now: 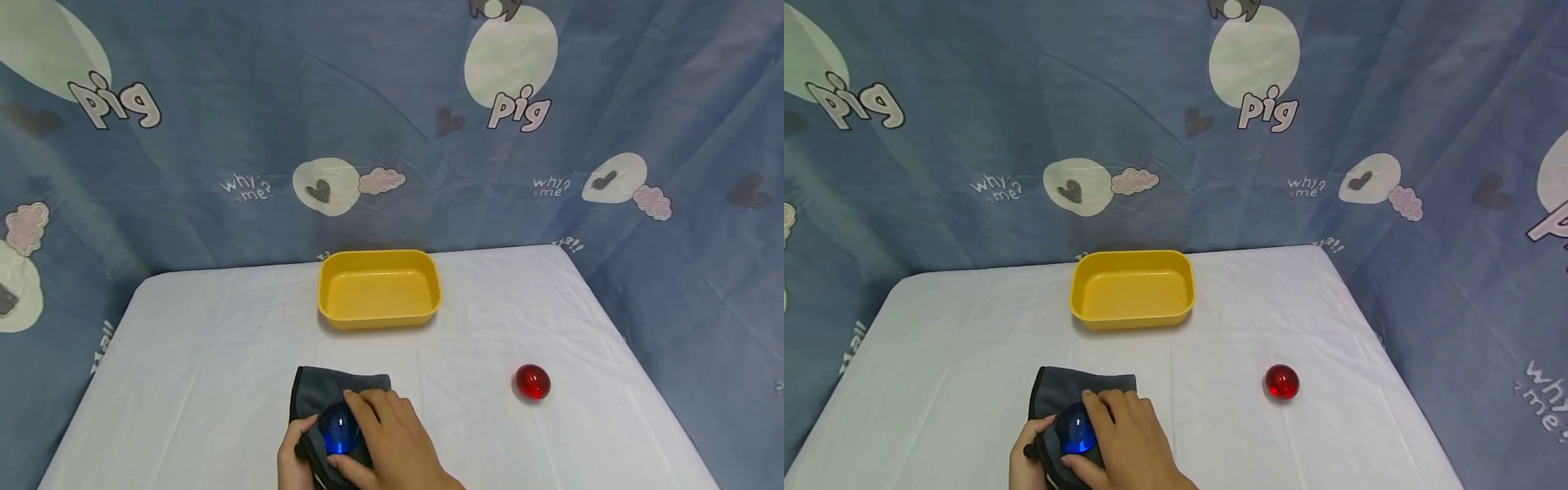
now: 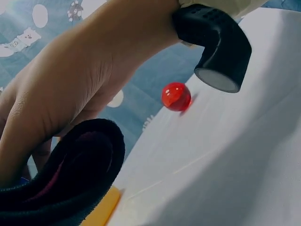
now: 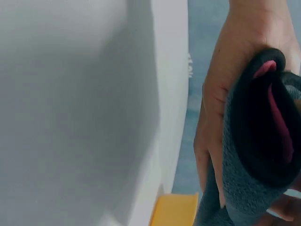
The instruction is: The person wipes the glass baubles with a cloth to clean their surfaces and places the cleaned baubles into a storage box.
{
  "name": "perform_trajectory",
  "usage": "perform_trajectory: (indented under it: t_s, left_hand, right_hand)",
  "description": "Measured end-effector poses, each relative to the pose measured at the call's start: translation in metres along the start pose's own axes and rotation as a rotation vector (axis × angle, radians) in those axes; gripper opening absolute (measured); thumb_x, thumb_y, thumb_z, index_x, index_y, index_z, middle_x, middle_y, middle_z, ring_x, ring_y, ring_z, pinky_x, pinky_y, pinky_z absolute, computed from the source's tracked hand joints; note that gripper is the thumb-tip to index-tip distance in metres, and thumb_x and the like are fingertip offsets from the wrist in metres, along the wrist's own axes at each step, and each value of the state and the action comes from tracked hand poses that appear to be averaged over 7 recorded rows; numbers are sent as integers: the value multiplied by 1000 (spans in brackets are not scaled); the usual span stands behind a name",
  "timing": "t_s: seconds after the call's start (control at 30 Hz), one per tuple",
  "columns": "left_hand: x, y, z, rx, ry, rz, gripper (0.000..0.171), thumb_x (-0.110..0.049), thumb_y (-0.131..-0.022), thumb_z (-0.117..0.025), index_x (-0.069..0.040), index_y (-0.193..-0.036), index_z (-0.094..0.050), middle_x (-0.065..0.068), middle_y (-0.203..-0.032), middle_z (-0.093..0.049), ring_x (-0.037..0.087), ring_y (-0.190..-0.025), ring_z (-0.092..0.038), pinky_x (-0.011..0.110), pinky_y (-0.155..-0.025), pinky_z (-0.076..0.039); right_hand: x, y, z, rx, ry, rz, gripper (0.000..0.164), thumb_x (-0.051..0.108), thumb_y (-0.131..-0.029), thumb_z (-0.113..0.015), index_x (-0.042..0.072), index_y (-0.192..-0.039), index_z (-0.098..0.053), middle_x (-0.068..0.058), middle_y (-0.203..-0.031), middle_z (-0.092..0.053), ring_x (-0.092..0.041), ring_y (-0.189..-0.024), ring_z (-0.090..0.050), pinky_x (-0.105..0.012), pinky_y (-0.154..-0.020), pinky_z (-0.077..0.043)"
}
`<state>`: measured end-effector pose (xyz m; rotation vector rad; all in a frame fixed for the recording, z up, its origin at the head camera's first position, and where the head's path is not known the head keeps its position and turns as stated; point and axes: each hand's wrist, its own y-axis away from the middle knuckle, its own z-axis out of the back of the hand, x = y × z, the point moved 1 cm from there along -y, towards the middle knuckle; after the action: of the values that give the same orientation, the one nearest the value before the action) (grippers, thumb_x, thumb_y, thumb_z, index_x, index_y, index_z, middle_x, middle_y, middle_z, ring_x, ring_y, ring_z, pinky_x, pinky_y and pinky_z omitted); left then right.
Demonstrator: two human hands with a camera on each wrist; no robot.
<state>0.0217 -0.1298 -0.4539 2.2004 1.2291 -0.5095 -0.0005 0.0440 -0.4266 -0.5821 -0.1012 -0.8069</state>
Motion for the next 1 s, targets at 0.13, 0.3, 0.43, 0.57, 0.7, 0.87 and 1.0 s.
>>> perform_trajectory:
  t_s: [0.13,0.3,0.43,0.57,0.7,0.87,1.0]
  left_hand:
    - [-1,0,-2,45,9,15,53,-40,-107,-23,-23,-106,-73,-5,-95,-72,6,-82,-65,26,-83,-54]
    - [-1,0,-2,3,1,47,53,-39,-107,-22,-21,-108,-72,-3,-99,-72,7,-88,-66,28,-87,-55]
    - [-3,2,-3,-36,-2,79,55,-38,-106,-19,-21,-107,-72,-3,-100,-72,8,-89,-67,29,-88,-55]
    - [-4,4,-4,-53,-4,95,56,-39,-106,-19,-22,-106,-72,-3,-99,-71,8,-88,-67,29,-88,-55]
    - [-3,5,-3,-88,-2,102,56,-39,-106,-18,-21,-105,-71,-3,-98,-70,8,-88,-66,29,-87,-55]
    - [-1,1,-5,-134,-9,28,52,-39,-106,-18,-19,-115,-65,1,-107,-68,11,-96,-66,32,-90,-54]
    - [-2,-2,-8,-86,28,-65,53,-36,-108,-17,-17,-123,-64,3,-119,-68,15,-107,-65,34,-96,-53]
  right_hand:
    - [1,0,-1,-8,-8,17,67,57,-93,-73,12,-139,-60,-1,-125,-61,-14,-112,-58,-33,-83,-48]
    - [0,-1,-1,-32,-29,28,61,54,-91,-77,10,-130,-64,0,-121,-61,-13,-110,-59,-31,-82,-47]
    - [1,-2,-1,-71,-52,47,60,53,-91,-77,9,-129,-65,0,-120,-62,-14,-109,-59,-31,-84,-48]
    - [1,-3,-2,-113,-60,81,58,51,-92,-76,8,-128,-65,0,-118,-64,-14,-106,-60,-30,-83,-48]
    - [-1,-3,-3,-114,-75,86,55,51,-94,-74,8,-127,-66,0,-116,-64,-14,-104,-60,-29,-81,-48]
    - [-2,-6,-3,-76,-95,57,60,53,-95,-72,7,-134,-64,-1,-120,-63,-15,-107,-59,-32,-83,-47]
    - [-1,-7,-1,-21,-108,23,72,54,-94,-74,9,-147,-55,-1,-128,-62,-15,-113,-57,-33,-86,-47]
